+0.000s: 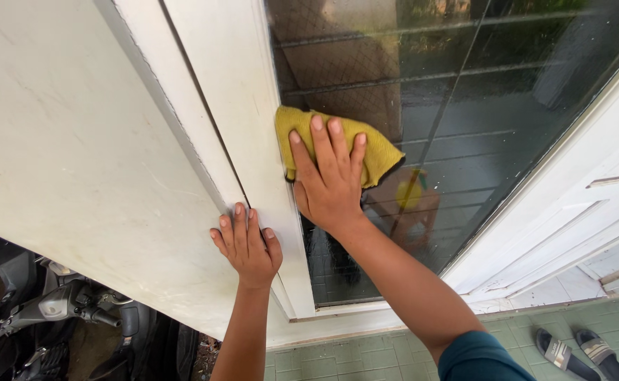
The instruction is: The person sprays a glass door with a yellow spray bottle and wipes the surface with a yellow cloth. They repeatedly spray and wipe different sections of the glass, including the frame edges, using both hands to hold the cloth and the door frame.
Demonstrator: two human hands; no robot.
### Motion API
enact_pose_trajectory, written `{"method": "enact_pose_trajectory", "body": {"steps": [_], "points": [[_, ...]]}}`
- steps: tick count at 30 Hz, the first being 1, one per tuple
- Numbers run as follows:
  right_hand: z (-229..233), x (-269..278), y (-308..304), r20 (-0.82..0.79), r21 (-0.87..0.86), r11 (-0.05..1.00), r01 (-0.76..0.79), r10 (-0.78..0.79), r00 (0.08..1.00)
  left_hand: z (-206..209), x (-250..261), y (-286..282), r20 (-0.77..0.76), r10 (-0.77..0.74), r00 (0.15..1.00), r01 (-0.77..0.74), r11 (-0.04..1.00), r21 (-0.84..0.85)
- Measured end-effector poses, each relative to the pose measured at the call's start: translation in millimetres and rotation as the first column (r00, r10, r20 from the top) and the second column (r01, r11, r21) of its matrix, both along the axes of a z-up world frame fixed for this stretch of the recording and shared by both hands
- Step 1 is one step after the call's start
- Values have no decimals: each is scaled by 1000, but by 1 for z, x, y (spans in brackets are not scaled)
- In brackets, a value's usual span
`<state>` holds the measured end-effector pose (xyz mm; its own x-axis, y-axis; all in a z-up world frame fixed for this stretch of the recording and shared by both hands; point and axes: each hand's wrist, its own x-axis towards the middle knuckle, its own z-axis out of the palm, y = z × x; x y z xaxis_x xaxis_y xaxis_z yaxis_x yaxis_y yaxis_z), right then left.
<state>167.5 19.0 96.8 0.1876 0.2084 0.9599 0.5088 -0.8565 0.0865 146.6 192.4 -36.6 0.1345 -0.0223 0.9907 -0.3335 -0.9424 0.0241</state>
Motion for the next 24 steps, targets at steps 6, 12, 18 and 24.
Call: {"method": "enact_pose_trajectory", "body": {"steps": [6,12,18,24], "points": [[-31,1,-24,39,-72,991,114,-111,993,22,-7,-20,50,-142,989,141,990,15],[-53,27,-128,28,84,952,294,-297,955,61,13,-23,59,-191,980,188,981,55],[-47,21,-210,-82,347,865,362,-357,931,74,23,-37,27,-70,997,69,996,49],[-41,31,-179,-242,607,657,447,-383,891,73,25,-38,41,-44,998,42,997,59]]}}
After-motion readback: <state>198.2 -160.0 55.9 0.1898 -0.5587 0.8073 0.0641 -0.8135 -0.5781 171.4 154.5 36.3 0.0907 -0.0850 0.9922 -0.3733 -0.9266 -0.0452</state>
